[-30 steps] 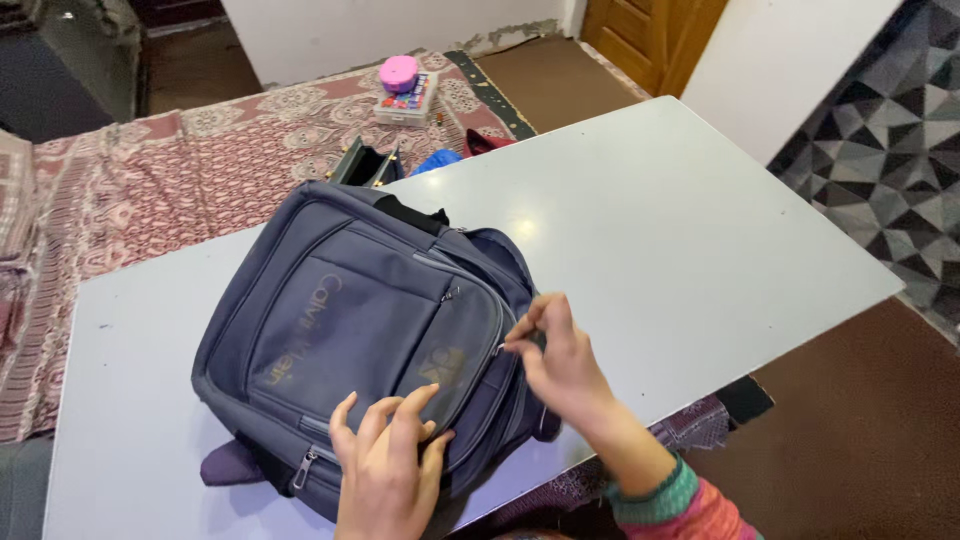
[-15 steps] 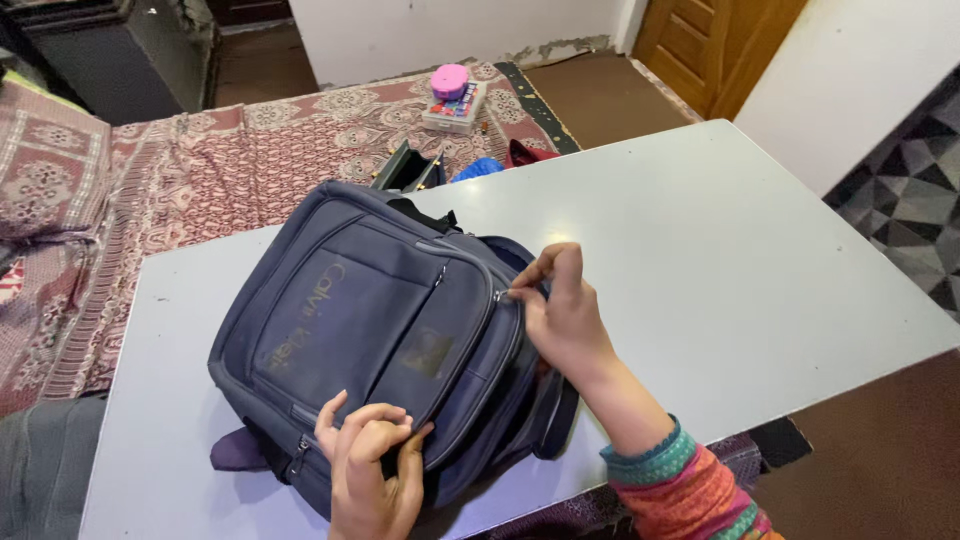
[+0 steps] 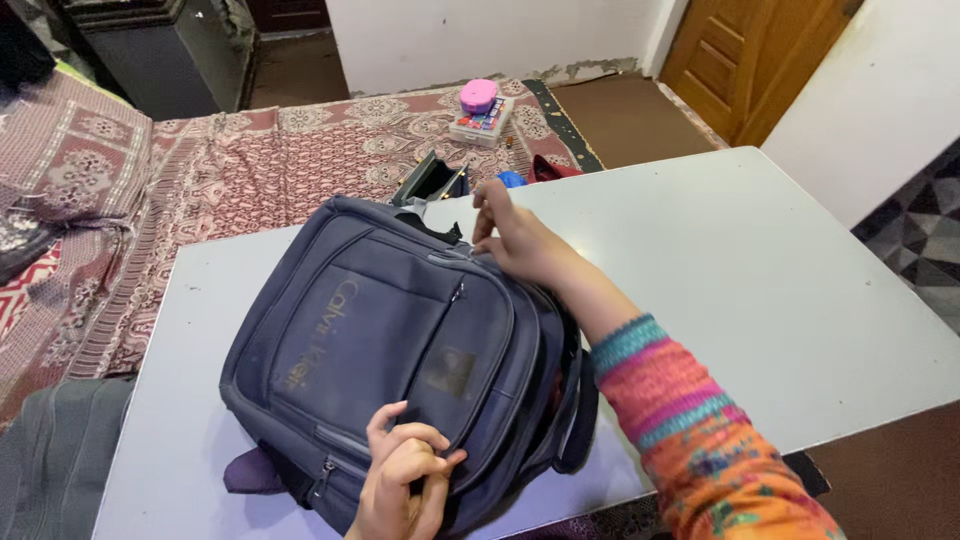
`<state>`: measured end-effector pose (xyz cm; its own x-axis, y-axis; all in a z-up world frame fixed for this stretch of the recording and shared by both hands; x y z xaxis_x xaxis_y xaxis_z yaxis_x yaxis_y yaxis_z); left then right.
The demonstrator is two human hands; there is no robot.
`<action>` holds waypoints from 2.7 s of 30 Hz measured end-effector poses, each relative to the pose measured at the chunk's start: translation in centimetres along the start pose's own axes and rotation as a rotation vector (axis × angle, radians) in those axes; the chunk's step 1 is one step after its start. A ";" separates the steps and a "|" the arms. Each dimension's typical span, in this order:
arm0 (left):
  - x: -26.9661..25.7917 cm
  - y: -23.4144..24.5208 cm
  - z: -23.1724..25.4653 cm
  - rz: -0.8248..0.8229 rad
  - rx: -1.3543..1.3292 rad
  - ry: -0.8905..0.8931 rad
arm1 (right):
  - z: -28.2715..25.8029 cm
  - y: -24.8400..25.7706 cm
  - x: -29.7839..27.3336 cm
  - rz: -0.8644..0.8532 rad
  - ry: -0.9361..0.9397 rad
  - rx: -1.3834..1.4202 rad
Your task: The person moves several personal items from a table into a cabinet, including sunglasses, bottles, and a comb. They then zip up a backpack on the table.
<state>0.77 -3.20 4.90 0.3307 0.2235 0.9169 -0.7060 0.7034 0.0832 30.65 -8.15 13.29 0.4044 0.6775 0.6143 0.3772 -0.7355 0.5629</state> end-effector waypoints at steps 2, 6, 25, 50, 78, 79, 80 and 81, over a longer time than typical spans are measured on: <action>0.1 0.0 0.2 -0.005 -0.038 -0.001 | 0.6 -1.4 1.5 -0.087 -0.001 0.043; 0.2 -0.3 0.5 -0.055 -0.035 -0.008 | 0.9 -4.1 3.5 -0.157 -0.057 0.019; 4.2 -2.0 -3.6 -0.318 0.457 0.200 | -10.6 -1.6 -11.7 0.389 -0.287 -0.089; -0.1 7.4 -6.1 -0.172 0.272 0.590 | -18.8 -15.1 -14.7 0.296 -0.115 -0.284; -0.5 6.3 -5.9 -0.247 0.396 -0.093 | -16.7 -11.0 -19.1 0.644 -0.375 -0.380; -0.4 6.4 -5.9 -0.235 0.403 -0.099 | -16.1 -10.4 -19.7 0.670 -0.443 -0.351; -0.2 6.6 -6.0 -0.232 0.406 -0.076 | -15.6 -9.7 -20.4 0.696 -0.511 -0.322; 0.0 6.8 -6.2 -0.230 0.408 -0.053 | -15.3 -9.1 -20.9 0.709 -0.538 -0.320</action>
<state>-0.14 5.79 3.09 0.4821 0.0509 0.8746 -0.8104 0.4053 0.4231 6.05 -15.67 3.80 0.8117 -0.0760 0.5791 -0.3187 -0.8886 0.3300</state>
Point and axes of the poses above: each hand's wrist, its own x-axis towards the middle knuckle, its own y-axis out of the back of the hand, z = x × y, the point moved 6 cm from there along x, towards the middle knuckle, and after that the axes turned 9 degrees about z, right-handed, at the moved point
